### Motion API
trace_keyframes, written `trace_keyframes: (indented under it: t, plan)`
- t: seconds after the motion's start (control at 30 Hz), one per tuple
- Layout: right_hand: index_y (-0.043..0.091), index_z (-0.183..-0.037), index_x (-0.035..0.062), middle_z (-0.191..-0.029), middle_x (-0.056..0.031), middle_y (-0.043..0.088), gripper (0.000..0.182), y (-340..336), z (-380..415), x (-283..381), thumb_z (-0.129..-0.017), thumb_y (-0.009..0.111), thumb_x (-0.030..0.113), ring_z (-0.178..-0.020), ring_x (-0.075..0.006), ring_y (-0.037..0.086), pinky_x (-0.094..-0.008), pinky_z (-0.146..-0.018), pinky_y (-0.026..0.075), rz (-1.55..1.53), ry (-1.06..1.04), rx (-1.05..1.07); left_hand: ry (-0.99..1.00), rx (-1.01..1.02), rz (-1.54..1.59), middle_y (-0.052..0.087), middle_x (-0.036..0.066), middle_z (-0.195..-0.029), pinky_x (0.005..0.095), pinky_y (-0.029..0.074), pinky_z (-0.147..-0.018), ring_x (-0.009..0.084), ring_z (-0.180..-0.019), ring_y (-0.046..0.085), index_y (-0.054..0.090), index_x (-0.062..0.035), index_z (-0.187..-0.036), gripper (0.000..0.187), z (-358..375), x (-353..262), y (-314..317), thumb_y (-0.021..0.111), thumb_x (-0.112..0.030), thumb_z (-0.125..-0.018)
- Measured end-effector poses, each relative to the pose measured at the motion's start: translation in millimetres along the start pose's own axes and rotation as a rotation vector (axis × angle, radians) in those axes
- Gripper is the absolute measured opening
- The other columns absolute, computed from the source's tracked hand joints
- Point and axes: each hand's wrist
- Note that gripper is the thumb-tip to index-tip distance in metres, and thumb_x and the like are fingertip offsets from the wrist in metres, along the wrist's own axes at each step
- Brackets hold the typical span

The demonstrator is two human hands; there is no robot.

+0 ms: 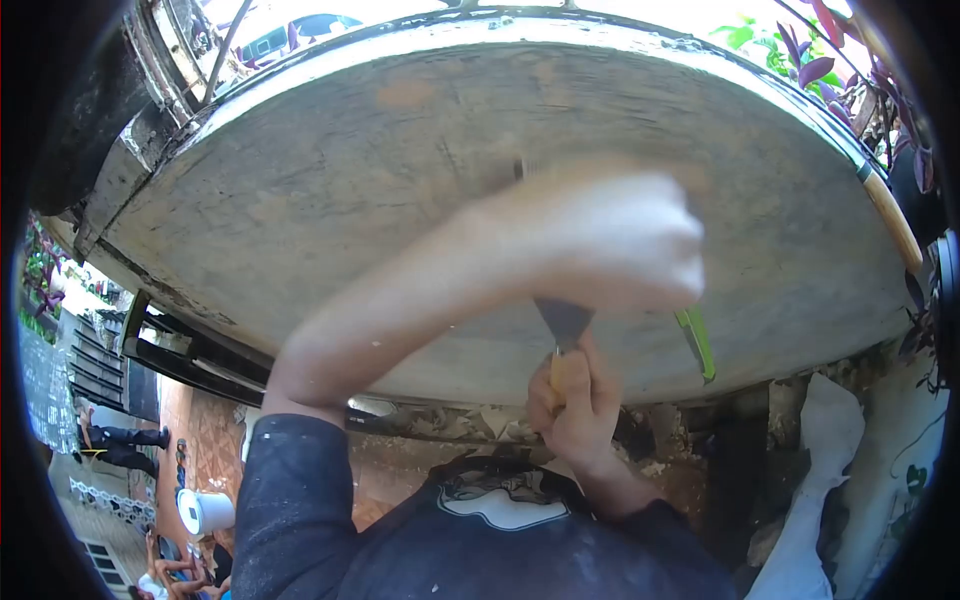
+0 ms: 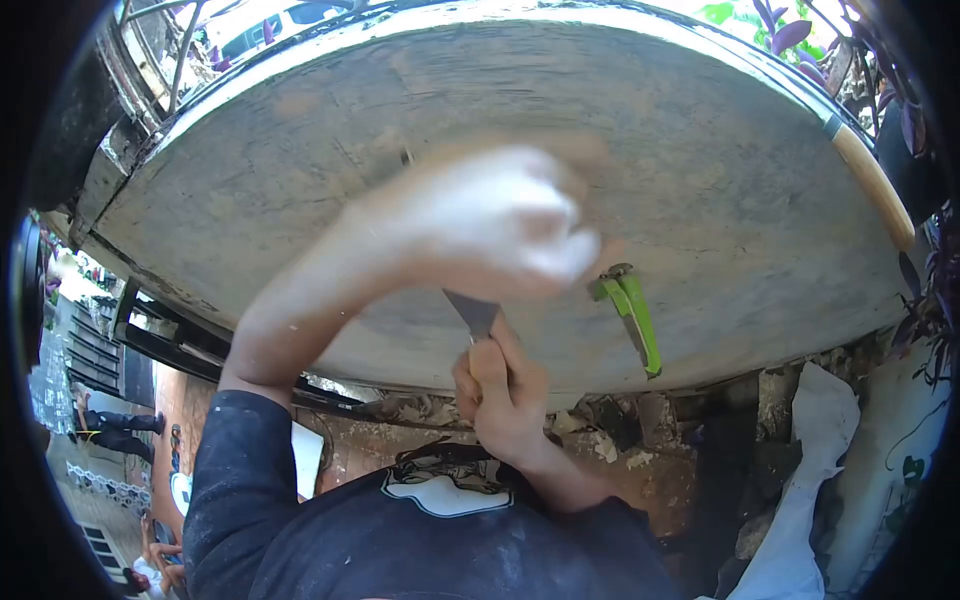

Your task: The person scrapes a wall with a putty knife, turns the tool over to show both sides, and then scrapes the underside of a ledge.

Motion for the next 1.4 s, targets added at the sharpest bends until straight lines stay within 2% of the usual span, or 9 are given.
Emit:
trace_keyframes:
  t: [0.2, 0.33, 0.4, 0.43, 0.6, 0.63, 0.67, 1.2, 1.4]
  plan:
    - [0.037, -0.138, -0.0003, -0.061, 0.0022, 0.038, 0.043, -14, 3, -12, -0.104, 0.035, 0.026, -0.045, -0.0040, 0.034, -0.0192, -0.040, 0.030, 0.015, 0.028, 0.027, -0.025, -0.362, 0.096, 0.056, 0.012, -0.054, 0.0377, 0.050, -0.055, 0.0269, -0.058, 0.060, 0.056, -0.0015, -0.053, 0.037, 4, -8, 31, 0.053, -0.021, -0.084]
    - [0.033, -0.142, -0.0001, -0.062, 0.0017, 0.039, 0.046, -7, -8, 2, -0.104, 0.035, 0.025, -0.045, -0.0039, 0.035, -0.0187, -0.041, 0.030, 0.025, -0.083, 0.037, 0.070, -0.167, -0.079, 0.058, 0.012, -0.056, 0.0390, 0.051, -0.059, 0.0296, -0.059, 0.060, 0.059, 0.0020, -0.057, 0.036, -16, 4, -14, 0.051, -0.021, -0.083]
    - [0.032, -0.143, 0.0000, -0.062, 0.0016, 0.040, 0.047, -8, -9, 1, -0.104, 0.034, 0.025, -0.046, -0.0037, 0.035, -0.0186, -0.041, 0.030, 0.037, -0.106, 0.064, -0.435, 0.200, 0.459, 0.056, 0.010, -0.054, 0.0388, 0.051, -0.059, 0.0292, -0.058, 0.059, 0.057, 0.0001, -0.054, 0.037, -15, -9, -12, 0.053, -0.023, -0.083]
    - [0.032, -0.143, 0.0000, -0.063, 0.0016, 0.040, 0.047, -15, -3, -9, -0.104, 0.034, 0.025, -0.047, -0.0035, 0.035, -0.0188, -0.041, 0.031, 0.024, -0.064, 0.053, -0.308, -0.294, 0.336, 0.053, 0.007, -0.049, 0.0391, 0.050, -0.056, 0.0282, -0.056, 0.057, 0.057, -0.0021, -0.054, 0.037, -2, -12, 36, 0.054, -0.024, -0.083]
    - [0.033, -0.143, 0.0012, -0.063, 0.0016, 0.042, 0.045, -9, -4, 6, -0.103, 0.035, 0.023, -0.048, -0.0030, 0.035, -0.0194, -0.042, 0.032, -0.030, -0.031, 0.056, 0.015, -0.184, -0.072, 0.057, 0.006, -0.056, 0.0422, 0.050, -0.057, 0.0249, -0.056, 0.057, 0.058, -0.0049, -0.057, 0.046, -14, 3, -5, 0.046, -0.036, -0.088]
    - [0.032, -0.143, 0.0035, -0.064, 0.0015, 0.041, 0.045, -14, 4, -6, -0.104, 0.035, 0.024, -0.048, -0.0038, 0.034, -0.0196, -0.041, 0.030, -0.009, -0.036, 0.022, -0.405, 0.149, 0.346, 0.058, 0.005, -0.056, 0.0405, 0.049, -0.055, 0.0239, -0.059, 0.059, 0.058, -0.0062, -0.058, 0.041, -13, -5, -13, 0.048, -0.032, -0.088]
    - [0.031, -0.144, 0.0058, -0.066, 0.0014, 0.040, 0.044, -14, 3, -12, -0.104, 0.034, 0.025, -0.048, -0.0046, 0.033, -0.0198, -0.041, 0.029, 0.005, -0.055, -0.012, -0.261, -0.389, 0.307, 0.055, 0.004, -0.054, 0.0358, 0.047, -0.051, 0.0221, -0.061, 0.057, 0.059, -0.0083, -0.057, 0.029, -8, -9, 11, 0.055, -0.020, -0.084]
    - [0.050, -0.111, -0.0022, -0.060, 0.0016, 0.040, 0.025, -18, -33, 17, -0.102, 0.038, 0.018, -0.047, -0.0038, 0.035, -0.0202, -0.041, 0.031, 0.050, -0.085, 0.231, -0.037, -0.488, -0.268, 0.039, -0.001, -0.047, 0.0297, 0.043, -0.048, 0.0170, -0.046, 0.045, 0.037, -0.0146, -0.050, 0.042, -11, 7, 0, 0.067, -0.019, -0.079]
    - [0.047, -0.125, -0.0039, -0.066, -0.0062, 0.050, 0.033, -154, 42, -183, -0.101, 0.041, 0.017, -0.048, -0.0126, 0.043, -0.0268, -0.042, 0.036, 0.400, 0.219, 0.426, -0.640, -0.564, 0.115, 0.057, 0.015, -0.105, 0.0405, 0.049, -0.087, 0.0293, -0.092, 0.058, 0.061, -0.0078, -0.101, 0.025, 99, -136, 212, 0.068, -0.012, -0.077]
Point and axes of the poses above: each hand's wrist, its own z-axis away from the middle knuckle, its own y-axis out of the palm, x = y × z
